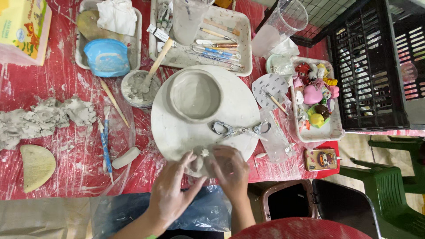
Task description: The person pinches and shapes small pieces of clay by hand, then presses the shaped clay pieces onto the rim of an unfired clay bowl on a work board. They occasionally reach into a small bowl of water or slip to moisten the clay while continuing to build up the decoration.
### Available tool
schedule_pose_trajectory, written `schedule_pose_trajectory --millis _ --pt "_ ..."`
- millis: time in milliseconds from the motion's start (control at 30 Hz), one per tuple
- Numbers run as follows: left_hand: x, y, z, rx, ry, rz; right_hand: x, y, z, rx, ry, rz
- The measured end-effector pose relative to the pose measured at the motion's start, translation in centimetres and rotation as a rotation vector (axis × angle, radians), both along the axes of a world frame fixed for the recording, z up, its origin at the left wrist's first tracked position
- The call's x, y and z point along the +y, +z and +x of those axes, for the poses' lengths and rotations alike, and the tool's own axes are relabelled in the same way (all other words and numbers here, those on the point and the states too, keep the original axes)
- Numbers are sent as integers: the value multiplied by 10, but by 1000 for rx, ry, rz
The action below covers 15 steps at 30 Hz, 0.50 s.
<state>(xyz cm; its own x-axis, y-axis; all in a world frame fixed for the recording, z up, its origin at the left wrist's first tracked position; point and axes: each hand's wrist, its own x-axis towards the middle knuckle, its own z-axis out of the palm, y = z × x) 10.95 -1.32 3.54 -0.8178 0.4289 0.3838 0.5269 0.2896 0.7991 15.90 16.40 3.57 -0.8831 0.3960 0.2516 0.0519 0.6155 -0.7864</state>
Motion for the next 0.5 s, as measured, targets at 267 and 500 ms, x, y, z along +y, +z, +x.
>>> schedule_pose_trajectory --millis 267,500 --pt "1 -5 -8 -294 -79 -22 0 -12 1 37 13 -67" --pt "-3 12 -43 -48 -222 -53 14 -1 -6 -74 194 -114"
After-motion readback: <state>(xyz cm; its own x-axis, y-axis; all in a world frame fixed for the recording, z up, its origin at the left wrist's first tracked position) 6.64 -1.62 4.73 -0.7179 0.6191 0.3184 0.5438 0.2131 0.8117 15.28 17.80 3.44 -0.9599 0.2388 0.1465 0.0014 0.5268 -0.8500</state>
